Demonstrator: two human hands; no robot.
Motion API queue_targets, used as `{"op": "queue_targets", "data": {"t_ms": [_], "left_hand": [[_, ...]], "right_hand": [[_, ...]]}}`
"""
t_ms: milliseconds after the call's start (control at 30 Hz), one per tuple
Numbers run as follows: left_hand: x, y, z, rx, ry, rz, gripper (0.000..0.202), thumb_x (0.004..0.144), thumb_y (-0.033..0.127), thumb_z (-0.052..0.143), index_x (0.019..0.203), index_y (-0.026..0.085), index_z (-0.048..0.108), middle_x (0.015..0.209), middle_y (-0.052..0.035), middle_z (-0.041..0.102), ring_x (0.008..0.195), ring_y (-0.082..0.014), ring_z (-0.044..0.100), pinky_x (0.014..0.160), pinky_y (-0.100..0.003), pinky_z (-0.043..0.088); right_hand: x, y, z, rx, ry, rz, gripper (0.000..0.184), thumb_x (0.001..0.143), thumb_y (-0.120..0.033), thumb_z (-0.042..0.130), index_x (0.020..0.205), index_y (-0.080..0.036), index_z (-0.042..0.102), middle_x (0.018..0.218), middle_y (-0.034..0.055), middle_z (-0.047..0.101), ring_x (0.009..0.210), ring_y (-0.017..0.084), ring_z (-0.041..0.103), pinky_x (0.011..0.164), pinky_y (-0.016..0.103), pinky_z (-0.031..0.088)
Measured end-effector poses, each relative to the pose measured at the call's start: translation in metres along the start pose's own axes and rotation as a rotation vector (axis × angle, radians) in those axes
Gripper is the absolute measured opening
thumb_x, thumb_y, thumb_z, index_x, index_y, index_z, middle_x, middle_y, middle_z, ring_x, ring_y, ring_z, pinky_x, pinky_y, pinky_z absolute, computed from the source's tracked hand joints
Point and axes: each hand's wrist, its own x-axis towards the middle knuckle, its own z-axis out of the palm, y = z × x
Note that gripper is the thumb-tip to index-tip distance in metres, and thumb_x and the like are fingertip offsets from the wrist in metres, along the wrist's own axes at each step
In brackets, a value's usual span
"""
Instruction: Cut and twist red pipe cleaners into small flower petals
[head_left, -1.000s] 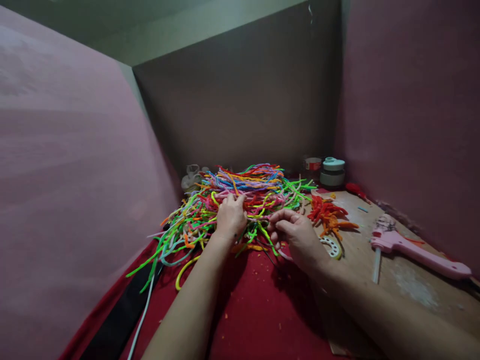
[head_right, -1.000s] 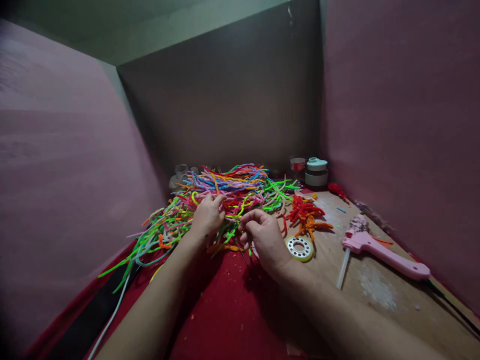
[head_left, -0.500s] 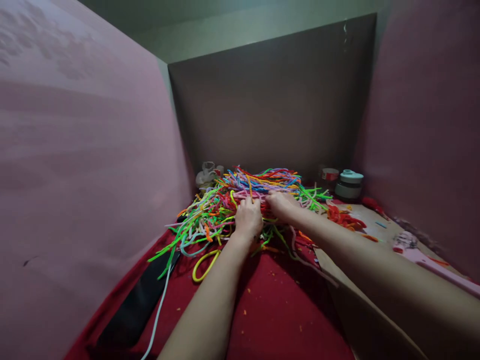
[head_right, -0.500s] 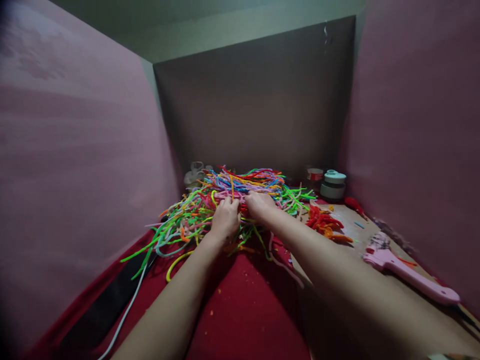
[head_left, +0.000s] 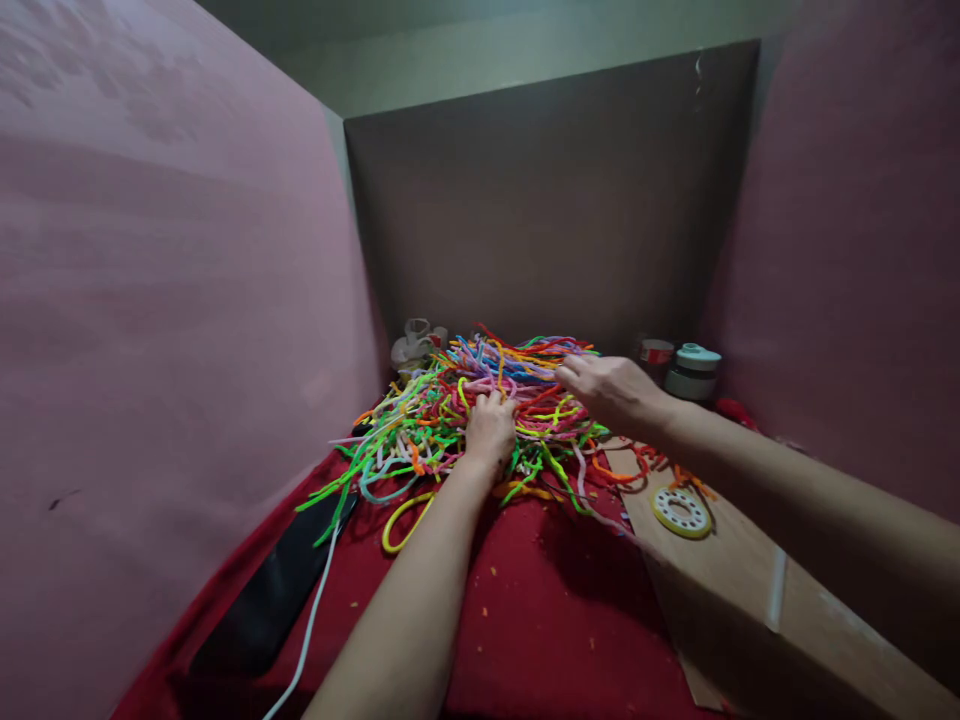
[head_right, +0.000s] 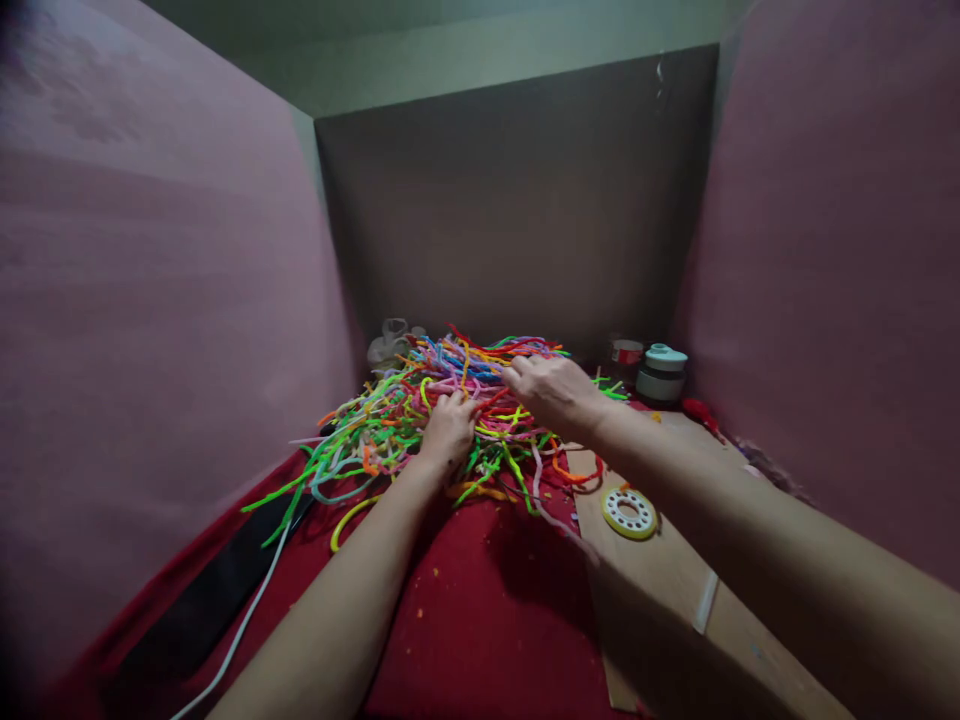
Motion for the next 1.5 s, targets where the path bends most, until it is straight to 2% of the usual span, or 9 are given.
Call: {"op": "queue_targets", "data": {"t_ms": [200,333,433,533,700,833,900,1100,1500], "left_hand": [[0.004,-0.004,0.001,-0.084,-0.009,-0.012,0.029,0.088,0.027,0.041,0.099,0.023,0.068,0.104,-0.0078,0.059,0.092,-0.0210,0.048,0.086,-0.036,0.040],[0.002,0.002,-0.015,-0.153,0.021,0.021,0.024,0.084,0.029,0.049,0.094,0.023,0.069,0.103,-0.0092,0.059,0.097,-0.0241,0.046,0.090,-0.039,0.037],[-0.003,0.011,-0.034,-0.222,0.073,0.055,0.020,0.081,0.030,0.052,0.089,0.021,0.070,0.107,-0.0112,0.057,0.109,-0.0287,0.040,0.096,-0.044,0.032],[-0.010,0.020,-0.050,-0.323,0.125,0.041,0.023,0.083,0.029,0.050,0.094,0.019,0.068,0.110,-0.0134,0.056,0.113,-0.0302,0.039,0.099,-0.047,0.029],[-0.023,0.035,-0.063,-0.730,0.007,0.037,0.035,0.087,0.039,0.043,0.108,0.016,0.060,0.084,-0.0070,0.062,0.078,-0.0163,0.058,0.070,-0.028,0.047],[-0.026,0.044,-0.063,-1.691,-0.208,-0.159,0.034,0.078,0.042,0.058,0.097,0.013,0.060,0.069,0.0001,0.057,0.046,-0.0036,0.043,0.043,-0.017,0.033],[-0.025,0.047,-0.062,-1.846,-0.202,-0.277,0.029,0.075,0.039,0.062,0.080,0.011,0.060,0.067,0.0006,0.057,0.041,-0.0008,0.036,0.038,-0.015,0.029],[-0.025,0.048,-0.064,-1.872,-0.140,-0.331,0.029,0.069,0.038,0.069,0.078,0.011,0.061,0.061,0.0008,0.058,0.039,-0.0046,0.043,0.037,-0.020,0.039],[-0.019,0.029,-0.067,-1.832,0.046,-0.422,0.026,0.067,0.032,0.072,0.078,0.010,0.063,0.054,0.0029,0.055,0.036,-0.0026,0.041,0.031,-0.015,0.030]], "right_hand": [[-0.046,0.043,-0.035,0.008,0.446,0.651,0.013,0.081,-0.015,0.045,0.084,-0.016,0.057,0.075,0.0097,0.060,0.058,0.015,0.050,0.049,0.028,0.024],[-0.051,0.032,-0.037,1.017,0.681,0.929,0.005,0.079,-0.024,0.051,0.077,-0.020,0.050,0.063,0.0038,0.059,0.041,0.009,0.042,0.042,0.025,0.028],[-0.038,0.001,-0.028,1.746,0.465,0.841,0.015,0.071,-0.026,0.061,0.073,-0.019,0.047,0.058,-0.0002,0.058,0.034,0.006,0.037,0.036,0.021,0.022],[-0.027,-0.030,-0.015,2.071,0.300,0.695,0.018,0.070,-0.027,0.063,0.071,-0.019,0.048,0.056,-0.0015,0.061,0.031,0.003,0.029,0.033,0.018,0.018],[-0.030,-0.057,0.008,2.175,0.158,0.637,0.014,0.074,-0.030,0.060,0.074,-0.019,0.052,0.054,-0.0025,0.058,0.034,0.004,0.031,0.034,0.017,0.019],[-0.039,-0.065,0.023,2.234,0.055,0.629,0.016,0.076,-0.032,0.059,0.076,-0.017,0.053,0.051,-0.0039,0.052,0.034,0.004,0.031,0.034,0.017,0.019],[-0.042,-0.067,0.029,2.280,0.005,0.613,0.019,0.076,-0.033,0.061,0.076,-0.017,0.051,0.050,-0.0045,0.051,0.033,0.004,0.031,0.034,0.017,0.019],[-0.050,-0.069,0.044,2.459,-0.162,0.547,0.022,0.071,-0.024,0.067,0.086,-0.015,0.054,0.057,-0.0023,0.056,0.037,0.003,0.041,0.034,0.015,0.026],[-0.049,-0.066,0.036,2.442,0.102,0.600,0.024,0.068,-0.017,0.066,0.089,-0.015,0.056,0.061,0.0000,0.063,0.043,0.008,0.054,0.041,0.018,0.039]]}}
